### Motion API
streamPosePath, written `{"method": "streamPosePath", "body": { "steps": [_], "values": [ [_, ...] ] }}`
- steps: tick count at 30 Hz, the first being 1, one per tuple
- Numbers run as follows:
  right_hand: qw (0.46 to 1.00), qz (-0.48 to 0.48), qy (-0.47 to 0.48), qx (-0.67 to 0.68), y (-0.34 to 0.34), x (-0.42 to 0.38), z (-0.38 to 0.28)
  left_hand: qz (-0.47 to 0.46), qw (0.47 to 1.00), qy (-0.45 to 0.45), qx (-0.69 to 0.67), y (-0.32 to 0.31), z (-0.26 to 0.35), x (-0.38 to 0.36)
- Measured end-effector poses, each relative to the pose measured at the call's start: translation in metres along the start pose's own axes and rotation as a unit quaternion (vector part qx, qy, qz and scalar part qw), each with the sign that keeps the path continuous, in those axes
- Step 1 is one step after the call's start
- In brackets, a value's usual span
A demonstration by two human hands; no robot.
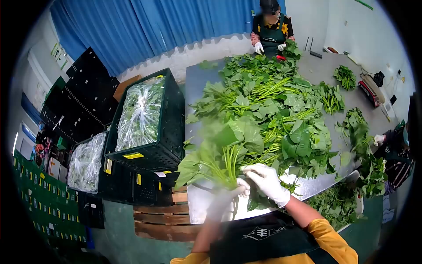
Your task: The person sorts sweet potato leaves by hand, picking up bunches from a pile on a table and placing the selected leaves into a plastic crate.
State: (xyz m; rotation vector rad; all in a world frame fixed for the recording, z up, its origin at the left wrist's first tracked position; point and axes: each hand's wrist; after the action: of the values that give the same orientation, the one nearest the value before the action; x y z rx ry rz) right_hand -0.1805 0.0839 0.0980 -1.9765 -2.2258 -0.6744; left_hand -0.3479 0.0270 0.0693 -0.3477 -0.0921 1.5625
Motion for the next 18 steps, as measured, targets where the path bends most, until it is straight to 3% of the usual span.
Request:
{"method": "streamPosePath", "body": {
  "steps": [3,5,7,10,12,15,17,18],
  "values": [
    [0.994,0.087,0.063,-0.035,0.003,0.01,-0.012,-0.033,0.999,0.011,-0.002,0.007,-0.017,0.005],
    [0.975,0.097,0.184,-0.083,0.009,0.026,-0.032,-0.028,0.999,0.031,-0.016,0.003,-0.024,0.002],
    [0.977,0.097,0.176,-0.076,0.004,0.04,-0.048,-0.027,0.998,0.048,-0.028,-0.003,-0.026,0.001],
    [0.96,0.087,0.241,-0.113,-0.008,0.058,-0.041,-0.024,0.998,0.058,-0.027,-0.01,-0.023,-0.001],
    [0.956,0.071,0.252,-0.13,-0.014,0.063,-0.027,-0.044,0.997,0.06,0.026,-0.01,-0.024,-0.001],
    [0.953,0.078,0.257,-0.137,-0.008,0.067,-0.029,-0.03,0.997,0.075,-0.002,-0.007,-0.02,-0.006],
    [0.937,0.198,0.272,-0.096,0.011,0.075,-0.038,-0.016,0.999,0.037,-0.01,0.001,-0.033,-0.004],
    [0.947,0.247,0.198,-0.054,0.02,0.081,-0.038,0.0,1.0,0.001,-0.02,0.004,-0.038,-0.004]
  ]
}}
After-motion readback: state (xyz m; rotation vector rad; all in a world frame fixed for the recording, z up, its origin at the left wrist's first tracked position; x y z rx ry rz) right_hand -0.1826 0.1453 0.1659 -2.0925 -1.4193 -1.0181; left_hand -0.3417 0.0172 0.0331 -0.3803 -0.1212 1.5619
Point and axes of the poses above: each hand's wrist, its own x-axis towards the middle knuckle, its own y-axis out of the back of the hand, z = x × y, and after that the axes turned 15 degrees about z, right-handed
